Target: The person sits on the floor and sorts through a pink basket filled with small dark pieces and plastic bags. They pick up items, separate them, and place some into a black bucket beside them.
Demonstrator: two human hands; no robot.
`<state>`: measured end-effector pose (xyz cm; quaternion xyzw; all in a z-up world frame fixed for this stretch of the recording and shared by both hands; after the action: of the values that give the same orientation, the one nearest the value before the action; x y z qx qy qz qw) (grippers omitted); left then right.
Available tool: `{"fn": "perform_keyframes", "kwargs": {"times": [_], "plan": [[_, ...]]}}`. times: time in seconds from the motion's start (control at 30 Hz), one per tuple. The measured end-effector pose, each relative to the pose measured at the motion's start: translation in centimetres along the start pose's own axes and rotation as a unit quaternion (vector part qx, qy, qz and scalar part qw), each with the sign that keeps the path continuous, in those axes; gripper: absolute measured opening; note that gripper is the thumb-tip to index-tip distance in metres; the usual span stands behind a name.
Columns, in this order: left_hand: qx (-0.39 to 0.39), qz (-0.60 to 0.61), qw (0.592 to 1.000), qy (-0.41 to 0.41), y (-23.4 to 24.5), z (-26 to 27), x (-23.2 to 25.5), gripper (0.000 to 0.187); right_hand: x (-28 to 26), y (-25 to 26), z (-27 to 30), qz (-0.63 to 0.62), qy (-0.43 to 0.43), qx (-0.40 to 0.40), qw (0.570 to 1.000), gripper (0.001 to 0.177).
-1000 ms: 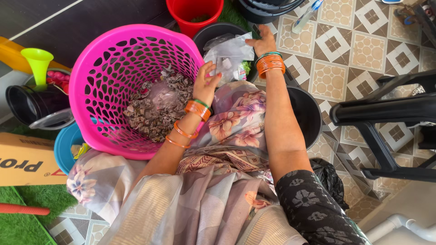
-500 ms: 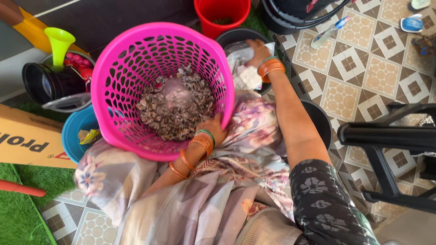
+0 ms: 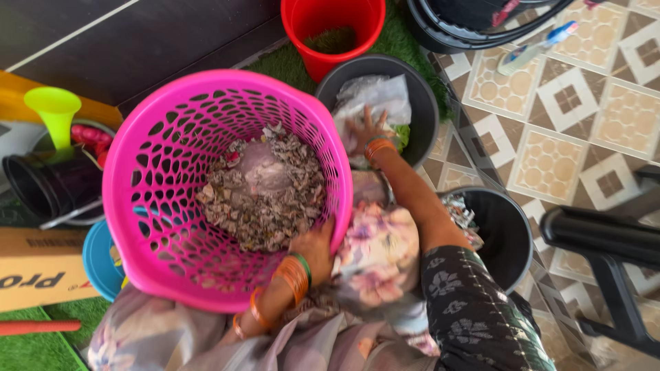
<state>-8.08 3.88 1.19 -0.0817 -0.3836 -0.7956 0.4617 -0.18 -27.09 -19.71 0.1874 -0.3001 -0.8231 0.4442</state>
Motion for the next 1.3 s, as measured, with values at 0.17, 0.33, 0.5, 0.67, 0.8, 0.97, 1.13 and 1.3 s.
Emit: {"fn": "perform_keyframes", "kwargs": {"times": [0.17, 0.33, 0.5, 0.67, 0.8, 0.97, 1.13, 1.3], "plan": [[-0.013, 0.032, 0.999, -0.013, 1.8, 0.7, 0.5, 0.085, 0.0, -3.0, -4.9, 0.079, 0.021, -0.035, 0.996, 0.112], [-0.088, 0.04, 0.995, 0.024, 2.3, 0.6, 0.7, 0.089, 1.1, -4.5, -5.4, 0.035, 0.009, -0.045, 0.998, 0.109], [-0.012, 0.044, 0.998, -0.031, 2.4, 0.6, 0.7, 0.086, 1.9, -3.1, -4.1, 0.036, 0.033, -0.038, 0.998, 0.104], [-0.018, 0.025, 0.999, -0.025, 1.2, 0.3, 0.2, 0.089, 3.8, -3.0, -3.0, 0.004, 0.084, 0.028, 0.996, 0.094], [0.013, 0.037, 0.998, -0.056, 1.0, -0.4, -0.1, 0.082, 3.8, 2.9, 1.9, -0.038, 0.156, 0.183, 0.97, 0.078], [0.083, 0.075, 0.991, -0.075, -1.1, -2.6, -0.8, 0.07, -0.8, 12.2, 16.1, -0.181, 0.404, 0.251, 0.861, 0.046], [0.099, 0.09, 0.985, -0.107, -0.6, -1.8, -0.5, 0.064, -11.6, 16.4, 28.0, -0.221, 0.507, 0.19, 0.811, 0.043], [0.029, 0.077, 0.979, -0.184, 3.3, 1.7, -4.8, 0.07, -20.3, 12.7, 27.6, -0.164, 0.534, 0.203, 0.804, 0.043]]}}
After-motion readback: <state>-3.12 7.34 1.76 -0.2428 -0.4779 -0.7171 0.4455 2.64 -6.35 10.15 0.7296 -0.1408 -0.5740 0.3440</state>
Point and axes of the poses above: each hand's wrist, its own z-axis away from the middle knuckle, its own y-axis out of the back of the hand, x = y × z, the point moved 1 cm from there along -z, towards the middle knuckle, and after that the axes turned 10 degrees about -x, right-handed, at the moved point
